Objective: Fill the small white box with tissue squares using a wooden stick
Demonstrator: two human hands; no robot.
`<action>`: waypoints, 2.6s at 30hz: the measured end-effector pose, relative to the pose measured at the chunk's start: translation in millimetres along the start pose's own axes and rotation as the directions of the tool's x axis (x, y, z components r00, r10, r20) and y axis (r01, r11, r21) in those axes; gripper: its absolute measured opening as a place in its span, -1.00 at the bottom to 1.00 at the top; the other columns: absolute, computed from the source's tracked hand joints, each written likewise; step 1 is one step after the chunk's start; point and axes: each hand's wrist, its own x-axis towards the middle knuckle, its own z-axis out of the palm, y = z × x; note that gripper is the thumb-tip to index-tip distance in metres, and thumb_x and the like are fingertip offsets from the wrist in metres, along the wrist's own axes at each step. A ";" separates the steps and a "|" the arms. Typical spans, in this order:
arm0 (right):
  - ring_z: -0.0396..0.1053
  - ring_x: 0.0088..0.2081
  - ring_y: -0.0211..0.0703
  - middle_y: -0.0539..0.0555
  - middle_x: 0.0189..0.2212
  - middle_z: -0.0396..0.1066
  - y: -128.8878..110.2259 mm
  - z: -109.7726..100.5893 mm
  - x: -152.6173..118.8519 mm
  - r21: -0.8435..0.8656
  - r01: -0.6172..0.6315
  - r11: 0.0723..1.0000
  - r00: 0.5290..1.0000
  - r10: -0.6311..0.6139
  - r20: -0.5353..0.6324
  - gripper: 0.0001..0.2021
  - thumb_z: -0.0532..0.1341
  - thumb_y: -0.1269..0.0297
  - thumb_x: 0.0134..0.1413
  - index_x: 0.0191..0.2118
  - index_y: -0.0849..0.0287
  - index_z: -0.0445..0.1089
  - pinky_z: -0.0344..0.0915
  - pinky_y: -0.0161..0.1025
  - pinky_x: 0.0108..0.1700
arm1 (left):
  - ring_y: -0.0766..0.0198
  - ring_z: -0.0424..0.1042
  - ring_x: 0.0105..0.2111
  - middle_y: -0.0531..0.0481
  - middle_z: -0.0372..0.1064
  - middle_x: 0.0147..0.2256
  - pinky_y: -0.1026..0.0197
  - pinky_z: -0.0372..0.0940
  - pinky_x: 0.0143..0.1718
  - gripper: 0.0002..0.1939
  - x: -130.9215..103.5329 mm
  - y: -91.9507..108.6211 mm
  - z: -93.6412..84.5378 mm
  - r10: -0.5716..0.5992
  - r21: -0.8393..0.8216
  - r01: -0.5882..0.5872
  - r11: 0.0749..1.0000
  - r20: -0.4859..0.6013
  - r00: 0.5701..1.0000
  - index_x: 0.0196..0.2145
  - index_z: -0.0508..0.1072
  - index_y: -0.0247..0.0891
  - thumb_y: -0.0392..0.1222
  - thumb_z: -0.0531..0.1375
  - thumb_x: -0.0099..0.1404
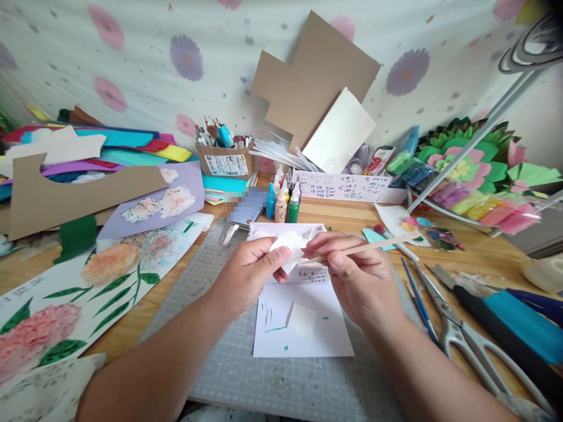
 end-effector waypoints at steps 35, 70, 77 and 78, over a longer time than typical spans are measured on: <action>0.45 -0.09 -0.11 0.01 -0.27 0.56 -0.7 1.2 -1.8 0.051 0.043 0.998 0.999 -0.043 0.004 -0.90 0.30 0.33 0.14 -0.27 0.00 0.58 0.40 -0.04 0.00 | 0.35 0.46 -0.44 0.07 0.51 -0.46 0.29 0.34 -0.36 -0.90 -4.0 -2.5 5.3 0.015 -0.229 0.015 0.973 0.128 0.992 -0.33 0.51 -0.26 -0.19 0.25 0.30; 0.49 -0.14 -0.10 0.00 -0.26 0.59 -16.2 6.8 -5.9 -0.105 0.201 0.974 0.980 -0.201 0.014 -0.82 0.28 0.40 0.16 -0.21 -0.05 0.58 0.45 -0.01 -0.07 | 0.30 0.46 -0.61 -0.06 0.52 -0.56 0.32 0.31 -0.56 -0.67 -2.7 -5.7 10.7 -0.006 -0.530 0.231 0.816 0.391 0.920 -0.41 0.43 -0.35 0.00 0.20 0.33; 0.50 -0.15 -0.09 0.00 -0.26 0.60 -17.6 7.4 -6.7 -0.120 0.214 0.969 0.976 -0.219 -0.021 -0.83 0.29 0.37 0.15 -0.22 -0.08 0.58 0.44 0.01 -0.05 | 0.30 0.47 -0.62 -0.06 0.52 -0.57 0.32 0.32 -0.56 -0.66 -3.5 -5.8 11.1 -0.040 -0.510 0.259 0.820 0.400 0.916 -0.42 0.43 -0.34 0.02 0.25 0.29; 0.50 -0.16 -0.09 0.00 -0.27 0.60 -17.6 7.4 -6.5 -0.127 0.215 0.968 0.975 -0.220 -0.023 -0.83 0.29 0.37 0.15 -0.22 -0.08 0.58 0.44 0.02 -0.06 | 0.29 0.47 -0.62 -0.06 0.52 -0.57 0.32 0.32 -0.56 -0.66 -3.5 -5.6 11.2 -0.045 -0.506 0.262 0.822 0.400 0.915 -0.42 0.43 -0.34 0.03 0.26 0.28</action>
